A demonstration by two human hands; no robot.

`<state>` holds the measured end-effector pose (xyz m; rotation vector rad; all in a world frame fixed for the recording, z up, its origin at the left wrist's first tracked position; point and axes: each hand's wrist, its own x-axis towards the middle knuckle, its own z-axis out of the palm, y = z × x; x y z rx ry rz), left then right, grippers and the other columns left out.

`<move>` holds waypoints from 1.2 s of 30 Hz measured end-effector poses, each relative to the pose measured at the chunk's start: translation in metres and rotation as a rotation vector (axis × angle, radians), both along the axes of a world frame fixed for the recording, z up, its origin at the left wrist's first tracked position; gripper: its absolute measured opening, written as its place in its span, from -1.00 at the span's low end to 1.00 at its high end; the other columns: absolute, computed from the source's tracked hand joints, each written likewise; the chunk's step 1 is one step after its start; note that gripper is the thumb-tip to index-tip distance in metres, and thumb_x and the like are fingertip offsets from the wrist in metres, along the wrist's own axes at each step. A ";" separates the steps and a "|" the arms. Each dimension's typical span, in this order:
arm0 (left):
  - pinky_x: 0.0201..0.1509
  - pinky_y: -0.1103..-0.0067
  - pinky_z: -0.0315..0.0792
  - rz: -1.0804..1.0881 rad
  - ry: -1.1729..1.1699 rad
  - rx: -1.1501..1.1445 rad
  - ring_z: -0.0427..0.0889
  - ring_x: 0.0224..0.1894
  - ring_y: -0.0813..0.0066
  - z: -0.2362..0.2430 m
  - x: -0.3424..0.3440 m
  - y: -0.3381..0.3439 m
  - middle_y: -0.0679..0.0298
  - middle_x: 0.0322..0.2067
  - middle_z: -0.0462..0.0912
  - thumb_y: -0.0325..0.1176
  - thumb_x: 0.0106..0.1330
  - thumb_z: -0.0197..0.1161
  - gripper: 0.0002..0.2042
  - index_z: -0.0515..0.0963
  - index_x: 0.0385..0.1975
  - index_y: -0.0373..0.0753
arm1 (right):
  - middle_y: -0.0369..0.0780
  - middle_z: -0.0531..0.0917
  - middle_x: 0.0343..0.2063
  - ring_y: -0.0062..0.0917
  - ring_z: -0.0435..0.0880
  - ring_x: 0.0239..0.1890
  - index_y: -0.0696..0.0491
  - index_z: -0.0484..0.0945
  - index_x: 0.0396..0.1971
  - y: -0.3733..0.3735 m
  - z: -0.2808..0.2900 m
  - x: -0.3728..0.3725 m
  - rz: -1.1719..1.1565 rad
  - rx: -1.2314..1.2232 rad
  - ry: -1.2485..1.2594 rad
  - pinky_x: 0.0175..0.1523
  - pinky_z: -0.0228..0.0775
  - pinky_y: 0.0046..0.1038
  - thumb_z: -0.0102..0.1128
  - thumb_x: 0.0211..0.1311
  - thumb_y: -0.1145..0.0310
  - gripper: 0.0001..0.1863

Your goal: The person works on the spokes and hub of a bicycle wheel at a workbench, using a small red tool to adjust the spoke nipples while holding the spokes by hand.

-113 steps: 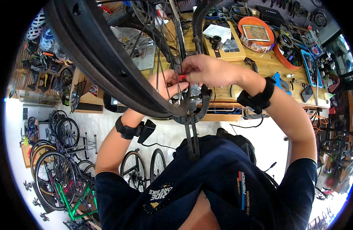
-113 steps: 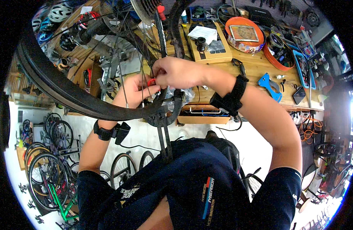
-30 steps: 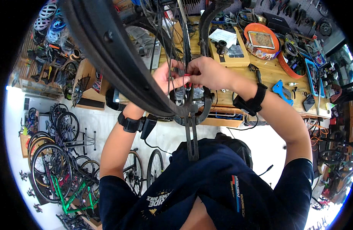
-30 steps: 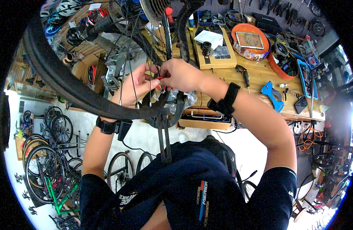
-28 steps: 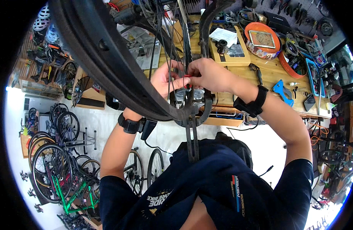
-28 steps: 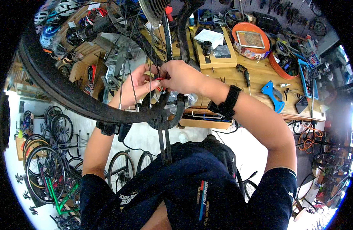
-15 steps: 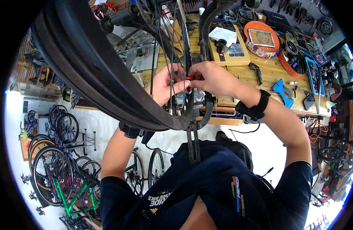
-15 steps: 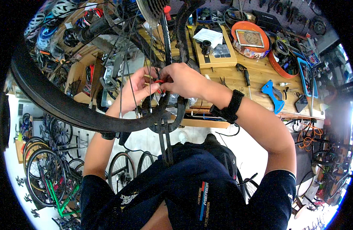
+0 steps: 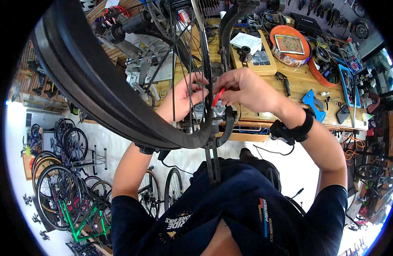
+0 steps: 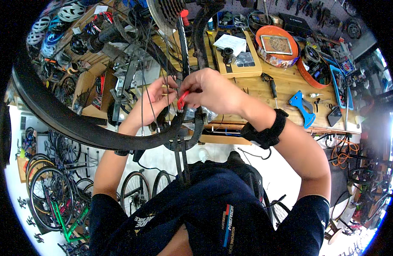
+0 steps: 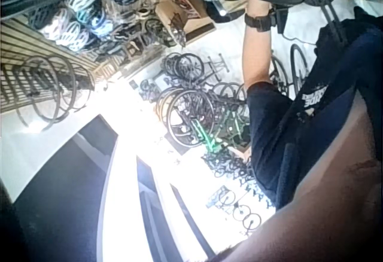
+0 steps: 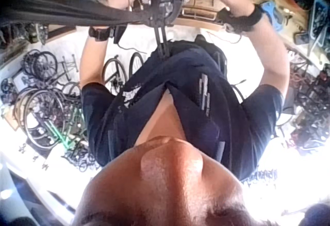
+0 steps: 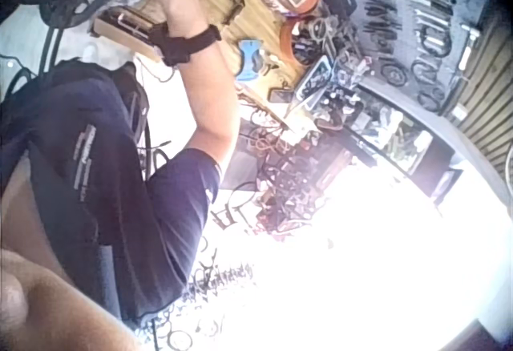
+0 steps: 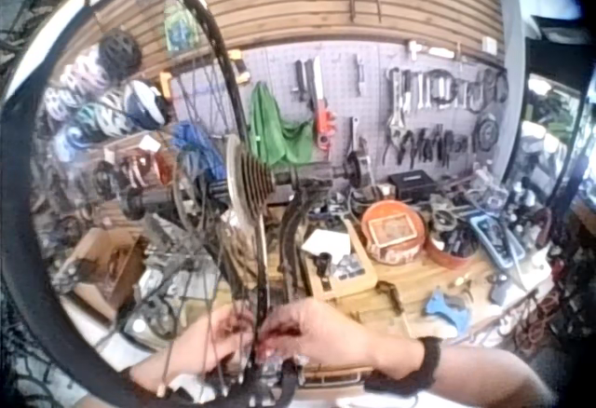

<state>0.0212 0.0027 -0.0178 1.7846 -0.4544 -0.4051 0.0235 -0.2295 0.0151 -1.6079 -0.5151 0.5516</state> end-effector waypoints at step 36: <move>0.19 0.45 0.31 0.185 0.290 -0.254 0.44 0.08 0.38 0.038 -0.017 -0.007 0.17 -0.02 0.46 0.08 0.43 -0.10 -0.39 0.24 0.23 -0.34 | -0.10 0.63 -0.57 -0.47 0.67 -0.46 0.32 0.59 -0.35 0.029 0.010 -0.027 -0.042 -0.087 0.049 -0.27 0.53 -0.46 0.27 0.08 0.38 -0.73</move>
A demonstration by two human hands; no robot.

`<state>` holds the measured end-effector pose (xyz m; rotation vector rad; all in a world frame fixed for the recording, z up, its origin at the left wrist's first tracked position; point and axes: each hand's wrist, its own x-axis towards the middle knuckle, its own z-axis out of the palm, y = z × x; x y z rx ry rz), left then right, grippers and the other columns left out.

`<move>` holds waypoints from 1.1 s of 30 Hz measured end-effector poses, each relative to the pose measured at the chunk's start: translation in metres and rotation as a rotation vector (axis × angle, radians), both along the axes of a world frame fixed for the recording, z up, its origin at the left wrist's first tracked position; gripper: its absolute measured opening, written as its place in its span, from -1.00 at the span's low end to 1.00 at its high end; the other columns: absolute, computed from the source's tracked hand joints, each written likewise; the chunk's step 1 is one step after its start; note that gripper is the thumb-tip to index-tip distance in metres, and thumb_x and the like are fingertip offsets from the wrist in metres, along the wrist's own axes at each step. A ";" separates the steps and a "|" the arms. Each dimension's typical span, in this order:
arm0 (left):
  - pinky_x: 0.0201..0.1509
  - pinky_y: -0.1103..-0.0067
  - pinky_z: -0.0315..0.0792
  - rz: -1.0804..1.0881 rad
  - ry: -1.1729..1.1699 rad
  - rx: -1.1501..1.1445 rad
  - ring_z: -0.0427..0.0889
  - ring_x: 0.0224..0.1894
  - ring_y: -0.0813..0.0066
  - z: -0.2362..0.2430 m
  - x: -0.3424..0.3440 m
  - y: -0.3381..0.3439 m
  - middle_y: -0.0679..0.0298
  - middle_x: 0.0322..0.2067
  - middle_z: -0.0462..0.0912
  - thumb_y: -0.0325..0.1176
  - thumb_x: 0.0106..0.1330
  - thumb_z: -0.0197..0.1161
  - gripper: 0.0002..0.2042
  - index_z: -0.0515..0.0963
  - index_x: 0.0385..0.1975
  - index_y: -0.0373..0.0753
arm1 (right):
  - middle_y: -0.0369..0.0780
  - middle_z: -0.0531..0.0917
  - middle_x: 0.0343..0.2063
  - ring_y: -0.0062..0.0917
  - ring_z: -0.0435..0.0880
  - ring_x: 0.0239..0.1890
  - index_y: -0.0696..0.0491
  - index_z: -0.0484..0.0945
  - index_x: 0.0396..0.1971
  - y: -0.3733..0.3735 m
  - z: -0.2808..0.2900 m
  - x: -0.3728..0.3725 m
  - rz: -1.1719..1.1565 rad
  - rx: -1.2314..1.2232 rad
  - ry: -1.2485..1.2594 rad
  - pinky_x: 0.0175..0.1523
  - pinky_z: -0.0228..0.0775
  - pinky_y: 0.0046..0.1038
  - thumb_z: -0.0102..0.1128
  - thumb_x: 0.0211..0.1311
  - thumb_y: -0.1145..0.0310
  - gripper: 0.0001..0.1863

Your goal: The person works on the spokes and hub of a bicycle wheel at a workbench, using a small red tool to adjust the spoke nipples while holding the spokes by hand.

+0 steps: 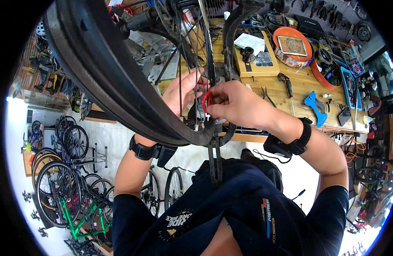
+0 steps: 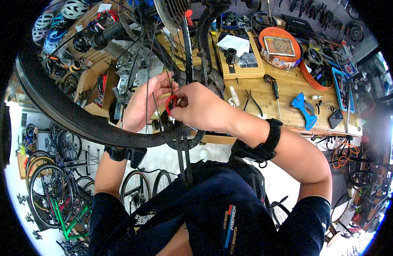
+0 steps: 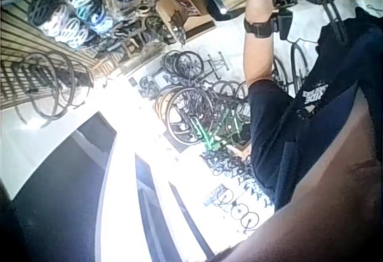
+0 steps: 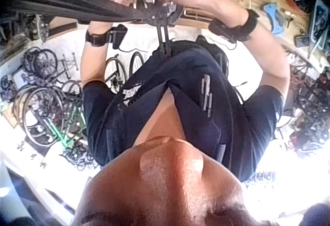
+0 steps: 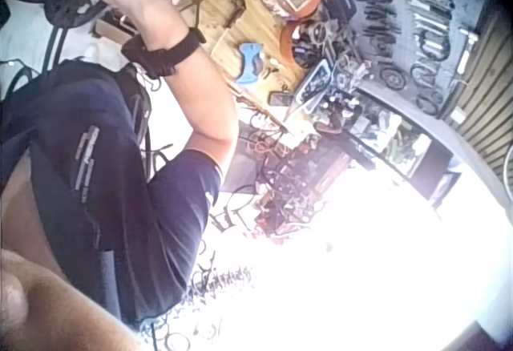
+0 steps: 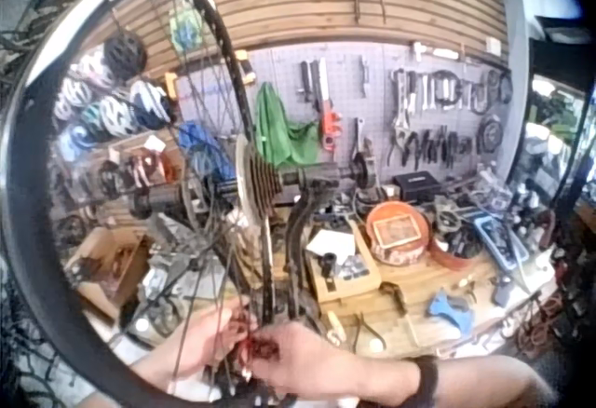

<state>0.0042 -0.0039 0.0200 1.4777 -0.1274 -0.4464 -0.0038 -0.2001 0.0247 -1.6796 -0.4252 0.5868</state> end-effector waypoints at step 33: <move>0.19 0.42 0.31 0.017 -0.060 0.101 0.46 0.07 0.41 -0.008 0.000 0.007 0.15 0.05 0.46 0.09 0.43 -0.06 -0.35 0.22 0.25 -0.40 | -0.04 0.52 -0.48 -0.39 0.53 -0.48 0.39 0.20 -0.16 0.034 -0.014 0.008 -0.043 -0.312 -0.387 -0.33 0.44 -0.39 0.24 0.22 0.28 -0.48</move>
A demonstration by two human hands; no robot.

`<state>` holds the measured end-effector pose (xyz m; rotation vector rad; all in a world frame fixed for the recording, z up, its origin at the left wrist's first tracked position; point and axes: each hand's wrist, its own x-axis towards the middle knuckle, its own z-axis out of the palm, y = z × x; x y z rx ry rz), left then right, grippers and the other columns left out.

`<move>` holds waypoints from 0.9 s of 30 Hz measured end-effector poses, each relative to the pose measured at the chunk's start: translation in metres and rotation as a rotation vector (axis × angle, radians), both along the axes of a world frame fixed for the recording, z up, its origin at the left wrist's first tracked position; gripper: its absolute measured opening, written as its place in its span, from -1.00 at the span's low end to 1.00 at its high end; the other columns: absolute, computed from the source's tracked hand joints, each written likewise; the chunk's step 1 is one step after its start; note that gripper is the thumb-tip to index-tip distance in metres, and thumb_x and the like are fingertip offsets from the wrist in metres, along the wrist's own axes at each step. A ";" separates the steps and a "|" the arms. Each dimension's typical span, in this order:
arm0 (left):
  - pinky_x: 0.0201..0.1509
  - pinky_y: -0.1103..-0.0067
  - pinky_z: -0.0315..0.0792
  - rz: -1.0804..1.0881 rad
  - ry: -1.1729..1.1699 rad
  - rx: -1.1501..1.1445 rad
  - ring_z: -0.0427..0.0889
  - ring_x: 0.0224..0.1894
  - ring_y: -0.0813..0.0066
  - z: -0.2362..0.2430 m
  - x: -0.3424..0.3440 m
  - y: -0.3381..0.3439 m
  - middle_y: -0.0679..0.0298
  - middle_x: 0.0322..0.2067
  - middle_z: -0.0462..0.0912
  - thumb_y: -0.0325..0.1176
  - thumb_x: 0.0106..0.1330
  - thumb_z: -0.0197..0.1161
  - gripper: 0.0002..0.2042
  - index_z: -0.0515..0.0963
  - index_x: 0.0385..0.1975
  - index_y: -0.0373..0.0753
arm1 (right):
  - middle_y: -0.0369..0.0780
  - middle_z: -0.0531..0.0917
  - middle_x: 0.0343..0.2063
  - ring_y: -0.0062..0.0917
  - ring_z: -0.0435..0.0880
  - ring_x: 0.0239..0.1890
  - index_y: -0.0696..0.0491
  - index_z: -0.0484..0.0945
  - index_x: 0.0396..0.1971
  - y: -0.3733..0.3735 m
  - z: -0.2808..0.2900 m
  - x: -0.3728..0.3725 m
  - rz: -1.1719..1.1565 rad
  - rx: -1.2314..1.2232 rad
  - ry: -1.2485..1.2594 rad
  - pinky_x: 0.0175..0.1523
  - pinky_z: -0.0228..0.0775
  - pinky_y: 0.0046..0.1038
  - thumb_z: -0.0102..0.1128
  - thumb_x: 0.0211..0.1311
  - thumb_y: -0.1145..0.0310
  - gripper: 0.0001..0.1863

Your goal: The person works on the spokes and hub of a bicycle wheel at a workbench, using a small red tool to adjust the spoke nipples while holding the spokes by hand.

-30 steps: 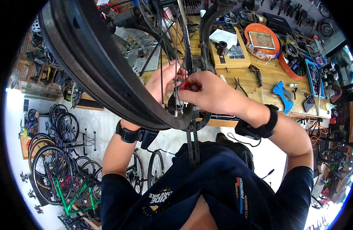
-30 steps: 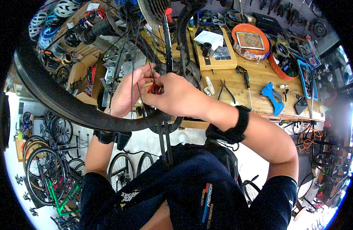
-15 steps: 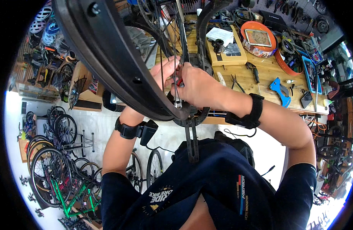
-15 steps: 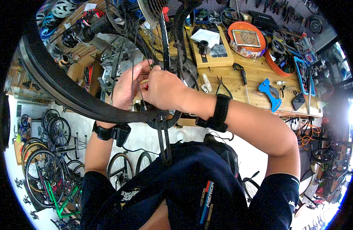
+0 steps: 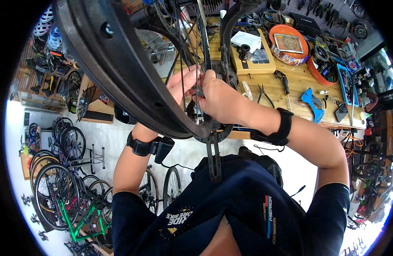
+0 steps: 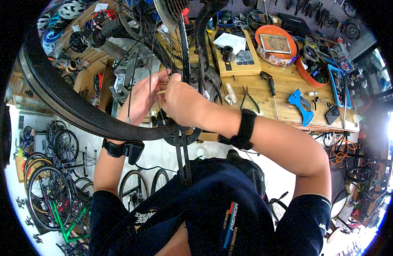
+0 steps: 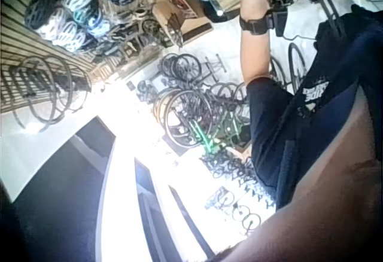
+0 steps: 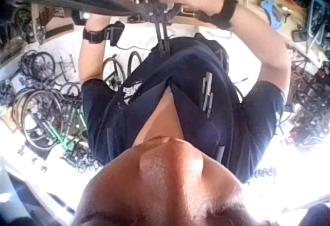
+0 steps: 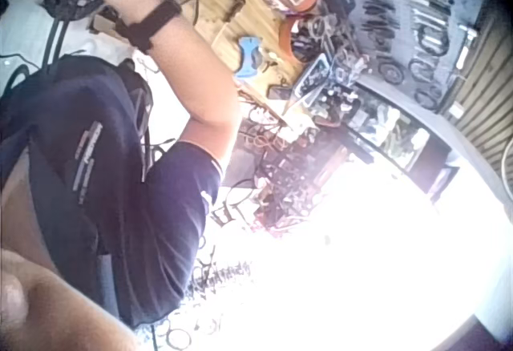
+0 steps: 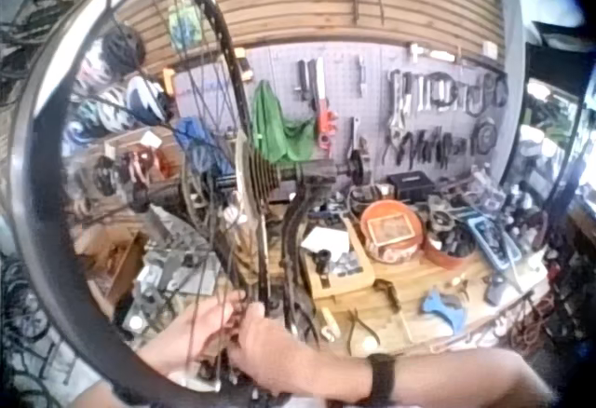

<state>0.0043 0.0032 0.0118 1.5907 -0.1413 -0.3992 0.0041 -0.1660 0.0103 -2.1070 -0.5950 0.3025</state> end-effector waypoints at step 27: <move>0.12 0.52 0.35 0.033 -0.019 -0.004 0.49 0.02 0.48 -0.002 -0.004 0.000 0.19 -0.02 0.54 0.08 0.39 0.04 -0.40 0.34 0.15 -0.37 | -0.43 0.43 -0.65 -0.72 0.33 -0.59 0.17 0.54 -0.38 -0.035 -0.008 0.035 0.470 0.228 0.531 -0.47 0.19 -0.55 0.19 0.28 0.24 -0.74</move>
